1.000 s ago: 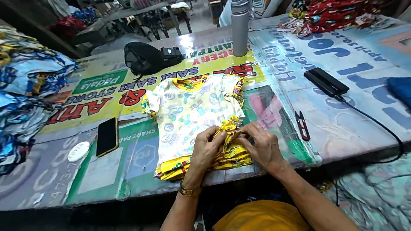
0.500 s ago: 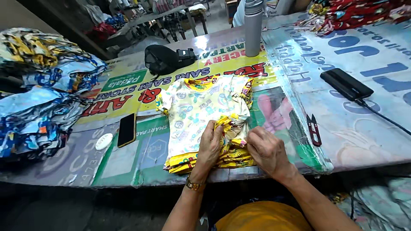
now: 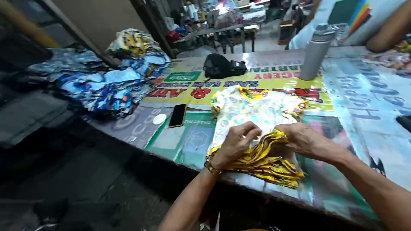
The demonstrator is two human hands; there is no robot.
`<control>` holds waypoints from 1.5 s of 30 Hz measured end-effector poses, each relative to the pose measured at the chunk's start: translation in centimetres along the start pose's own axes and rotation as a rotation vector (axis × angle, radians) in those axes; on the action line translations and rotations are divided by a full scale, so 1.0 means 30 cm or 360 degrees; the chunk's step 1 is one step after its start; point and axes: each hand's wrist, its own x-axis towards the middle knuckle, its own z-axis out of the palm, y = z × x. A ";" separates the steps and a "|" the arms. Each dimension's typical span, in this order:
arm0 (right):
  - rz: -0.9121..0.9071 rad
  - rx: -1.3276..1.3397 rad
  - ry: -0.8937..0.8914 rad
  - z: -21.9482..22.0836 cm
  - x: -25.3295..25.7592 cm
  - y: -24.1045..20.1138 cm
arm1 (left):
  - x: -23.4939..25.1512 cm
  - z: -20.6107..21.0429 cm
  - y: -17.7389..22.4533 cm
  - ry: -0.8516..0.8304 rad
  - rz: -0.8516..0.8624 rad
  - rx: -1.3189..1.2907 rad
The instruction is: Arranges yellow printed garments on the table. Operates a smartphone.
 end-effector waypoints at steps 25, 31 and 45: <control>-0.0009 0.0303 -0.0146 0.002 0.030 0.095 | -0.243 -0.933 -0.732 0.0448 -0.1069 0.1341; -0.0050 0.0324 -0.0129 -0.006 0.049 0.102 | -0.223 -1.016 -0.738 0.0530 -0.1235 0.1397; -0.0370 -0.0068 0.0381 -0.353 0.383 -0.117 | 0.046 -0.321 -0.073 -0.0111 -0.0209 0.0689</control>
